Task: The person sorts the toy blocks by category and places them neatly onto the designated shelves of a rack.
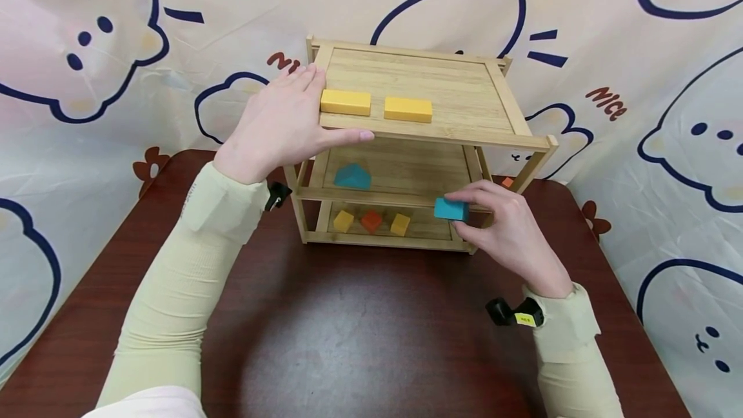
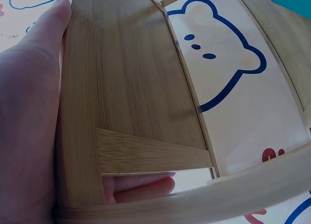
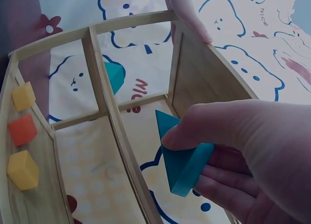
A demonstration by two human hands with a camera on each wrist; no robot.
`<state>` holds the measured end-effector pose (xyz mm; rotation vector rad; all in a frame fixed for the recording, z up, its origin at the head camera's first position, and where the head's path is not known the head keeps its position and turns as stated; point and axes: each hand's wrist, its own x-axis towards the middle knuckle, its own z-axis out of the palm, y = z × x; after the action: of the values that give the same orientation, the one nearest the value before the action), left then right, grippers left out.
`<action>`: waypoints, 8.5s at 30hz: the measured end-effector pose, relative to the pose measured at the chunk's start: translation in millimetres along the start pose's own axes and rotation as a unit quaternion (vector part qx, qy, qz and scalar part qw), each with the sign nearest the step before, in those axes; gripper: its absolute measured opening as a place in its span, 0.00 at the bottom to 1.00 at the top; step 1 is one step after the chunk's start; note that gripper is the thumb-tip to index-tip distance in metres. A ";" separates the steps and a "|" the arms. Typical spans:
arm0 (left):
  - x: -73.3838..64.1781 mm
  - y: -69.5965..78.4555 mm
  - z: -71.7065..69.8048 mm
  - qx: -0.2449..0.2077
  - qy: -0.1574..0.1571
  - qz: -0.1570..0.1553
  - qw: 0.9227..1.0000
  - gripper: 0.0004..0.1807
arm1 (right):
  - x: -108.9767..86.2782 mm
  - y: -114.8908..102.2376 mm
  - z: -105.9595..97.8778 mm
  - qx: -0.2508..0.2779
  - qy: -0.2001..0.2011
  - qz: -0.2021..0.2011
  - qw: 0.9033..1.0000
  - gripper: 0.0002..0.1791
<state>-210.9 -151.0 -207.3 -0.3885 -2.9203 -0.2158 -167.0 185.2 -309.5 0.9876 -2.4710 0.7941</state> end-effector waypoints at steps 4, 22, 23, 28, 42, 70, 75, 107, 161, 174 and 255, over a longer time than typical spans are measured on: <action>-0.2 0.6 -0.2 0.001 0.000 0.001 1.000 0.70 | 7.0 -2.1 2.6 0.005 0.000 -0.001 1.000 0.22; -1.1 0.1 0.5 0.000 0.008 0.002 1.000 0.70 | 41.8 -9.5 13.4 0.028 -0.006 -0.018 0.999 0.18; -1.1 0.0 0.8 0.000 0.007 0.002 1.000 0.70 | 44.1 -10.0 14.0 0.026 -0.008 -0.018 0.999 0.18; -0.8 -0.3 0.6 0.000 0.001 0.001 1.000 0.69 | 55.7 -10.7 16.5 0.025 -0.016 -0.014 0.999 0.17; -0.7 -0.8 0.7 0.001 0.001 0.004 1.000 0.69 | 76.9 -5.3 22.5 0.054 -0.071 0.049 0.995 0.18; -0.6 -0.9 2.3 0.004 -0.004 0.002 1.000 0.69 | 93.7 3.4 49.0 0.033 -0.124 0.090 0.988 0.19; -0.7 -0.5 1.8 0.004 -0.002 0.003 1.000 0.69 | 94.8 5.2 51.2 0.039 -0.140 0.107 0.983 0.20; -1.9 -0.3 3.2 -0.003 0.017 0.011 1.000 0.70 | 79.5 4.9 38.6 0.073 -0.104 0.085 0.988 0.29; -2.2 1.9 1.5 0.002 0.008 0.000 1.000 0.70 | 5.9 -16.1 -4.7 0.039 0.046 0.002 0.998 0.32; -3.9 2.7 0.8 0.012 0.030 -0.001 0.999 0.71 | 1.3 -13.0 -10.6 0.033 0.050 0.020 0.998 0.34; -7.5 3.5 4.7 0.029 0.055 0.007 0.998 0.68 | -101.4 111.5 -39.8 -0.057 -0.020 0.311 0.948 0.33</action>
<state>-203.6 -148.7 -213.0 -0.3769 -2.8079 -0.1459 -171.9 328.1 -371.5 0.1623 -2.8545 0.7930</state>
